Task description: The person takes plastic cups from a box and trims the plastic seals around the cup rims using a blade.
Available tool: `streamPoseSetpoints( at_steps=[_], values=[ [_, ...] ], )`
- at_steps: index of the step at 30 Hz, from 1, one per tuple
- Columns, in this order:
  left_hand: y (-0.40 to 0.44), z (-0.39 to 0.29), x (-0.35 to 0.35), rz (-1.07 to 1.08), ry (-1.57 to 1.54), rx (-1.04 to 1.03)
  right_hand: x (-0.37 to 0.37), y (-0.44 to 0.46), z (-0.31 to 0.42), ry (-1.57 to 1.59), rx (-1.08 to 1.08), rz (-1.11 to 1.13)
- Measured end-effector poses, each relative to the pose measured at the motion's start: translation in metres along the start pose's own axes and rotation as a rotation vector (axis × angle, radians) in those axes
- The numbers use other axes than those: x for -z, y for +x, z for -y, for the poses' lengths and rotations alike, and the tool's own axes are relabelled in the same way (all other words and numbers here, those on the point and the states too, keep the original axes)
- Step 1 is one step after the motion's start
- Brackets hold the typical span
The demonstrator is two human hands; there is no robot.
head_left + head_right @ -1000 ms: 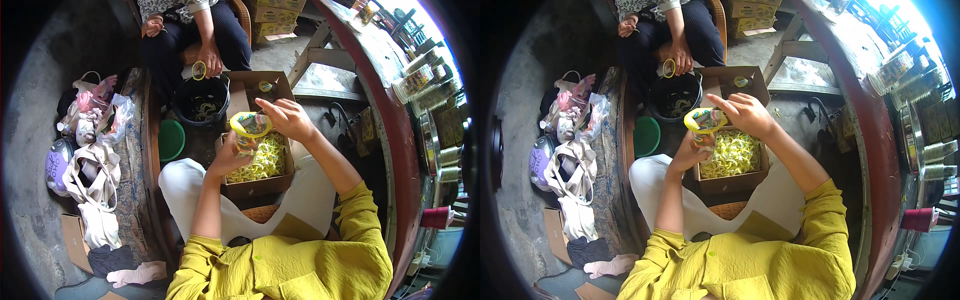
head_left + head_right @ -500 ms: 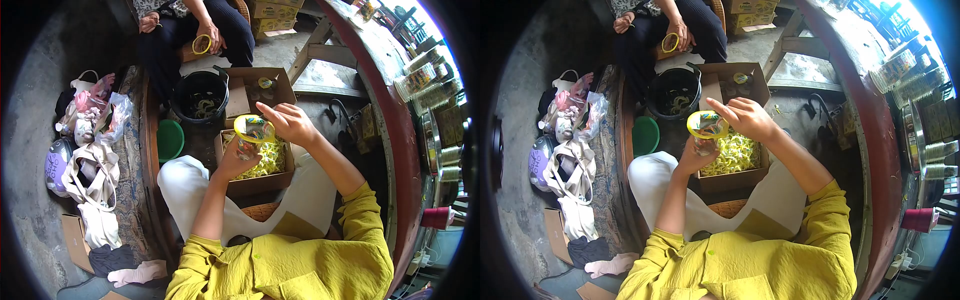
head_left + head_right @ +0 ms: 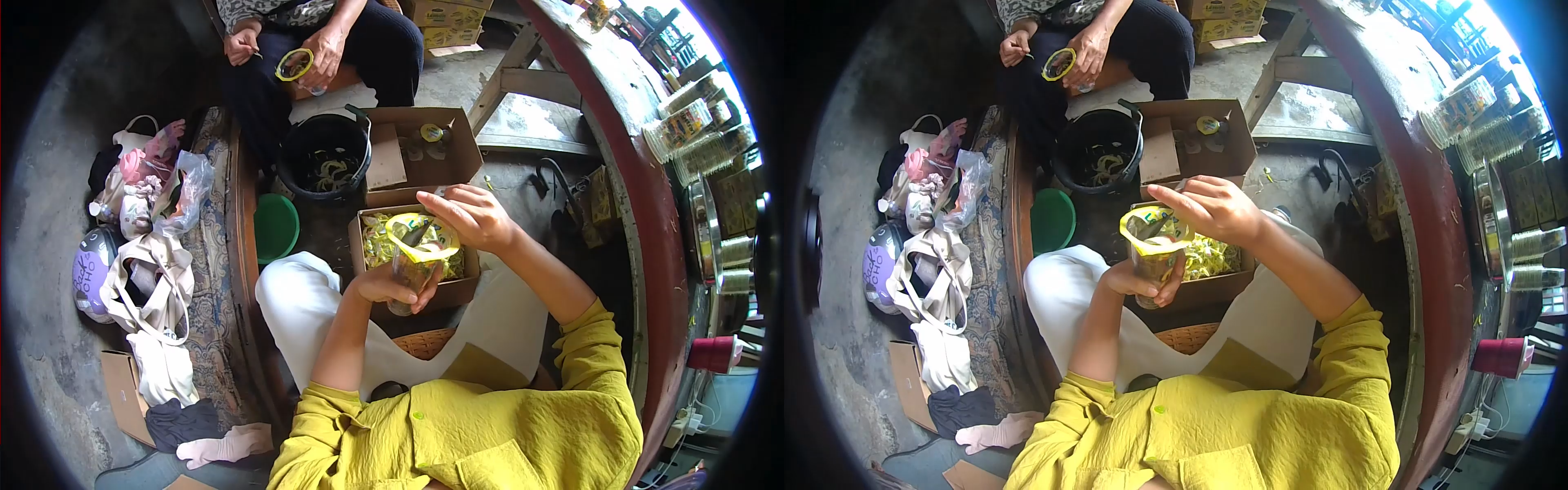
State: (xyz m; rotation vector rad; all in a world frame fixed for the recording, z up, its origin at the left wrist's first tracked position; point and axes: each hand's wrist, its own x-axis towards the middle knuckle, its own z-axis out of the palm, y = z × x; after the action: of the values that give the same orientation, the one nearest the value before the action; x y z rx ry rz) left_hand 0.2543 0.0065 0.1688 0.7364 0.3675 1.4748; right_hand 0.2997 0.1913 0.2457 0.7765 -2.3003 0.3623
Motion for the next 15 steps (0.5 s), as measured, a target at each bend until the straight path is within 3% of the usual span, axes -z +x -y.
streamPoseSetpoints(
  at_steps=[2, 4, 6, 7, 10, 15],
  values=[
    [0.002, -0.003, -0.002, 0.004, -0.036, -0.02, 0.0, 0.0, 0.0, 0.0, -0.021, -0.014],
    [0.0, 0.001, 0.002, -0.122, -0.042, -0.034, 0.0, 0.001, -0.004, -0.01, -0.068, -0.035],
    [-0.004, -0.003, 0.011, -0.169, -0.017, 0.016, 0.008, 0.002, -0.005, -0.003, -0.086, 0.06],
    [-0.003, -0.006, 0.008, -0.211, 0.011, -0.08, 0.008, 0.002, -0.005, -0.019, -0.089, 0.063],
    [-0.003, -0.012, -0.001, -0.456, 0.26, -0.122, 0.008, 0.0, -0.01, -0.062, -0.075, 0.067],
    [-0.004, -0.006, 0.015, -0.594, 0.477, -0.239, 0.012, 0.002, -0.013, -0.121, -0.036, 0.065]
  ],
)
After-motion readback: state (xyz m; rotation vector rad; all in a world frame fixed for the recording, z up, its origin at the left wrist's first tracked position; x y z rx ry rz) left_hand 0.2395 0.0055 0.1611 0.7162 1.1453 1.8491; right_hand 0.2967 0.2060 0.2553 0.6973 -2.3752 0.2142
